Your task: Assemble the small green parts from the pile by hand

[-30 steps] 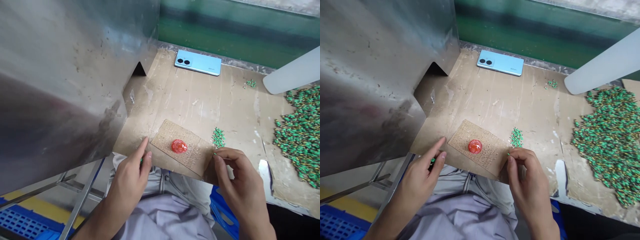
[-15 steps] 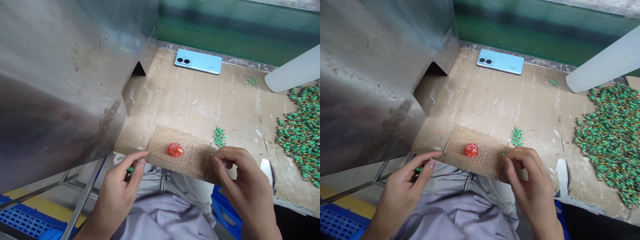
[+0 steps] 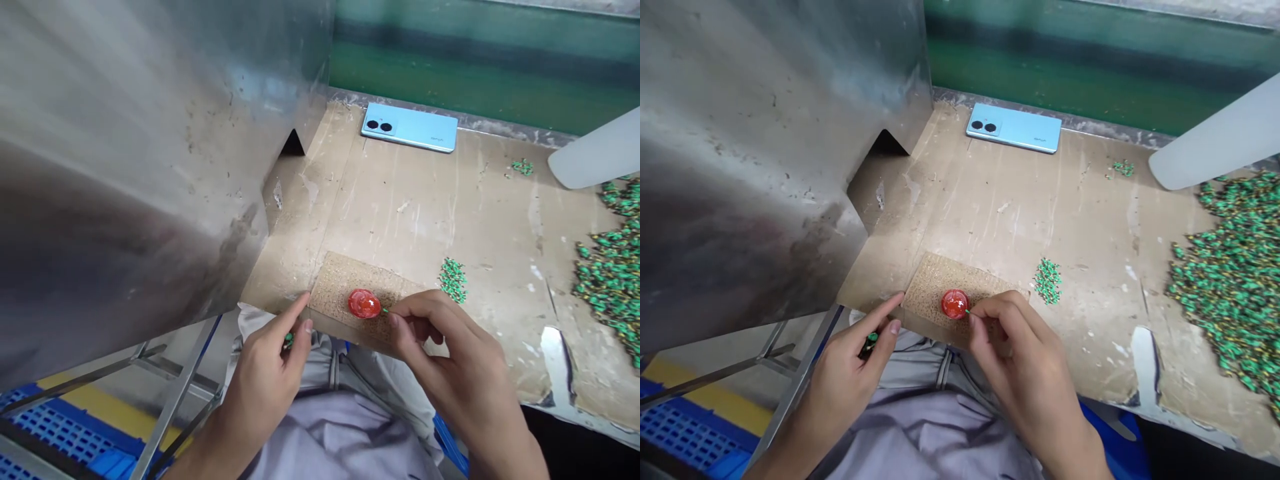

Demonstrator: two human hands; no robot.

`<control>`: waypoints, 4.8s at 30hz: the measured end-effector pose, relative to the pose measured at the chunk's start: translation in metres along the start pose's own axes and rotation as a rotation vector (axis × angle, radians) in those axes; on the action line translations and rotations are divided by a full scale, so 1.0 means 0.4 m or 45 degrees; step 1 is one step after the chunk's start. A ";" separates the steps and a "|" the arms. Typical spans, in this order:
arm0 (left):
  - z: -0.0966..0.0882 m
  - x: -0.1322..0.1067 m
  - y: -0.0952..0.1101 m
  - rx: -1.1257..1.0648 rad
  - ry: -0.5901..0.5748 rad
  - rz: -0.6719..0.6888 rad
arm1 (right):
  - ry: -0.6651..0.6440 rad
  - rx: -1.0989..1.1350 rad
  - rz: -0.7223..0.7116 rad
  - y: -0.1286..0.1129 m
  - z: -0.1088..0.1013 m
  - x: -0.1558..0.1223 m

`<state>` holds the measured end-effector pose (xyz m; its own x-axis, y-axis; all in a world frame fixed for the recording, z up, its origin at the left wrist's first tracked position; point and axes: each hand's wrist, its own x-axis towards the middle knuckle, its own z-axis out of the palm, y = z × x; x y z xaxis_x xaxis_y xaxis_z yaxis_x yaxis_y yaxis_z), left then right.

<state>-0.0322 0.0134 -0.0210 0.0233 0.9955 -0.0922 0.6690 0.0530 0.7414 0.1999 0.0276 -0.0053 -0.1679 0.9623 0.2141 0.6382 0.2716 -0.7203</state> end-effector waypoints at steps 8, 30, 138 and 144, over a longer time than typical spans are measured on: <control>-0.003 -0.006 -0.003 -0.039 -0.032 0.005 | -0.068 -0.062 -0.006 0.001 0.006 0.011; 0.005 -0.008 -0.016 -0.036 -0.004 0.101 | -0.164 0.014 0.099 0.002 -0.003 0.018; 0.023 -0.003 -0.037 0.028 0.071 0.227 | -0.159 -0.302 -0.007 0.102 -0.059 -0.034; 0.023 -0.006 -0.040 0.034 0.075 0.217 | -0.158 -0.300 -0.006 0.106 -0.059 -0.037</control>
<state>-0.0360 0.0094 -0.0388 0.0954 0.9928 0.0730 0.6786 -0.1185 0.7249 0.2473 0.0245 -0.0236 -0.2530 0.9594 0.1245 0.7920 0.2793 -0.5429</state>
